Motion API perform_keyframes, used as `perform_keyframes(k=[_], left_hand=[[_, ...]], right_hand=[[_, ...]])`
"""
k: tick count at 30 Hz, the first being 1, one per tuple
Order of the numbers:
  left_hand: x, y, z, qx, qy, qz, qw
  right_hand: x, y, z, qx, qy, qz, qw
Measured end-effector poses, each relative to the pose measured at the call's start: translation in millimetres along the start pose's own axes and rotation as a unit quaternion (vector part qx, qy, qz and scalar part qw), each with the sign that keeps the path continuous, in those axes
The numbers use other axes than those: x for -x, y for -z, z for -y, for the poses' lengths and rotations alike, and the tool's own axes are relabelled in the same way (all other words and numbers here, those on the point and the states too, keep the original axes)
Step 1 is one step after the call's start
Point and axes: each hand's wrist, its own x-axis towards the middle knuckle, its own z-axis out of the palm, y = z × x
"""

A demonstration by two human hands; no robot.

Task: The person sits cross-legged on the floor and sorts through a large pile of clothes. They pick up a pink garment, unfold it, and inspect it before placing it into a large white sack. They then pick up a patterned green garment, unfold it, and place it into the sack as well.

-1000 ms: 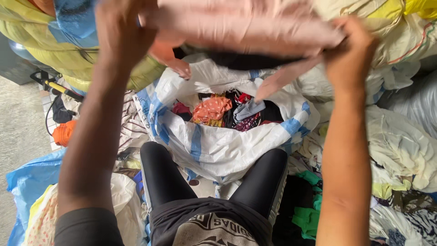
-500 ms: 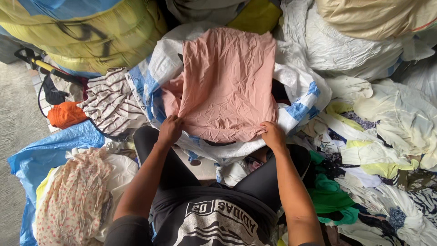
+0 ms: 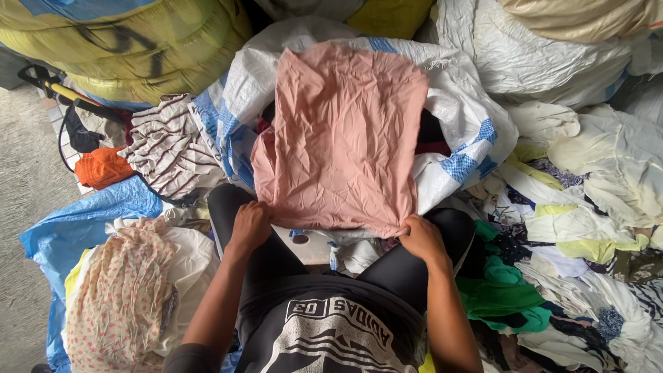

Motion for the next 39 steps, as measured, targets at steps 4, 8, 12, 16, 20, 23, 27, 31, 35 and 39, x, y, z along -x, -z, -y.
perform_keyframes(k=[4,8,12,16,20,23,27,31,35,39], left_hand=[[13.2,1.1,-7.4,0.018,0.003,0.037,0.999],[12.6,1.3,-11.0,0.029,-0.004,0.033,0.999],[-1.3,6.0,-34.6,0.075,0.020,0.035,0.996],[-4.4,12.4,-94.5,0.272,-0.006,0.068,0.960],[0.4,24.4,-130.7,0.445,-0.095,-0.016,0.891],[1.0,32.9,-93.6,0.495,-0.115,-0.145,0.849],[-5.7,36.3,-76.4,0.516,-0.148,-0.215,0.816],[-4.0,22.0,-75.5,0.665,0.169,-0.280,0.671],[1.7,15.8,-72.4,0.568,0.204,-0.269,0.751],[-43.5,34.3,-74.3,0.450,0.078,-0.294,0.840]], right_hand=[[26.6,13.2,21.1,-0.020,-0.012,0.059,0.998],[29.2,4.3,37.3,-0.039,0.041,0.068,0.996],[16.1,-11.4,63.8,-0.070,0.063,0.042,0.995],[20.7,-27.2,120.6,-0.221,0.162,0.060,0.960],[-10.4,-57.7,173.2,-0.269,0.283,0.035,0.920],[-1.2,-28.2,200.9,-0.326,0.285,-0.017,0.901],[-24.4,-19.4,187.6,-0.469,0.310,0.034,0.826],[-30.6,-24.2,184.1,-0.518,0.298,0.034,0.801],[-20.4,-51.5,170.9,-0.487,0.261,0.022,0.833],[1.5,-71.1,152.9,-0.409,0.267,0.056,0.871]])
